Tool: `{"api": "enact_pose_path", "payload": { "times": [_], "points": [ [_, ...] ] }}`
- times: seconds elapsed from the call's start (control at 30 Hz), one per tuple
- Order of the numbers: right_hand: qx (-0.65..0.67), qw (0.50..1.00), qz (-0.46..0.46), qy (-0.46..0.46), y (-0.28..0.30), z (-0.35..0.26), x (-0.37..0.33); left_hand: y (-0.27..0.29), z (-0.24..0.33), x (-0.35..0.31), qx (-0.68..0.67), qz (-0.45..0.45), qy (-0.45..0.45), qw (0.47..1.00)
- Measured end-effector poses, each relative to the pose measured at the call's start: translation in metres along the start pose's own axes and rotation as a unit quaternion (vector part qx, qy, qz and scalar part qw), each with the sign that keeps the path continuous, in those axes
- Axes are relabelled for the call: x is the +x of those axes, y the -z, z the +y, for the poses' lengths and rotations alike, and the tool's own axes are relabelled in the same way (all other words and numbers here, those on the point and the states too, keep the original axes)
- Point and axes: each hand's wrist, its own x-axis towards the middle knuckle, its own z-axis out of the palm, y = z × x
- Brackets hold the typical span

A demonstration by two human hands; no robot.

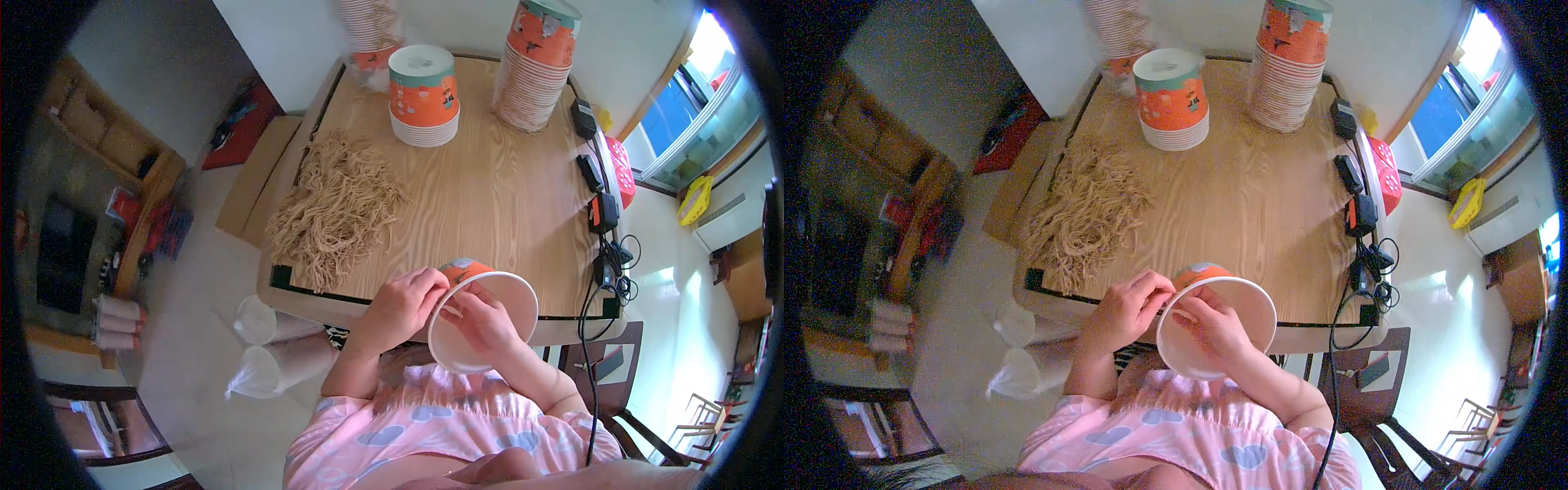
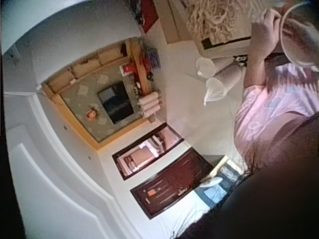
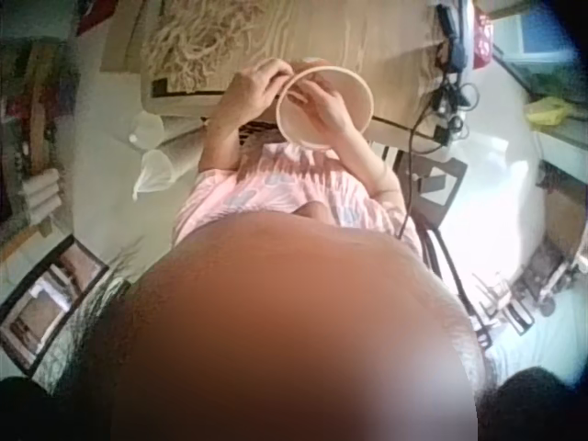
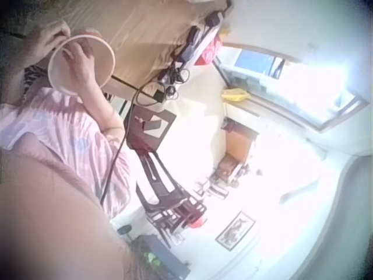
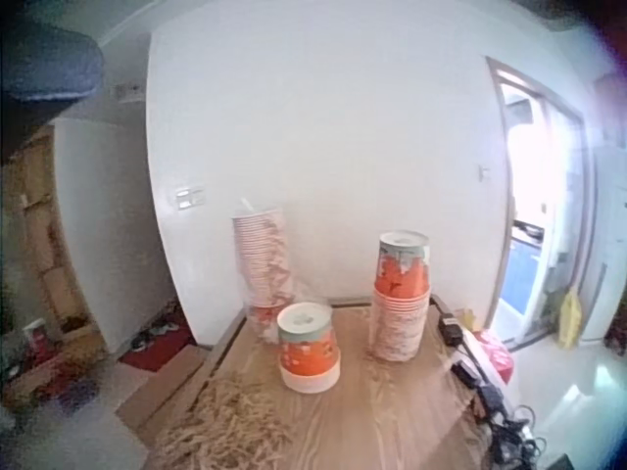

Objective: The recorder is threading and tying strings through holes in paper bowls for packaging.

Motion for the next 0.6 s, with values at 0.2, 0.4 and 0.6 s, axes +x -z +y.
{"api": "enact_pose_path", "payload": {
  "times": [0.2,0.4,0.6],
  "points": [
    [0.007,1.000,-0.019,0.008,-0.0013,-0.0017,-0.0011,-0.0014,-0.0006,0.0017,0.003,-0.001,-0.035,0.999],
    [0.006,1.000,-0.027,0.013,0.0045,0.0013,0.0008,-0.0002,-0.0038,-0.0001,-0.003,-0.021,-0.033,0.999],
    [0.002,1.000,-0.026,0.012,0.0027,0.0000,0.0006,-0.0011,-0.0058,0.0030,0.010,-0.023,-0.036,0.999]
  ]
}}
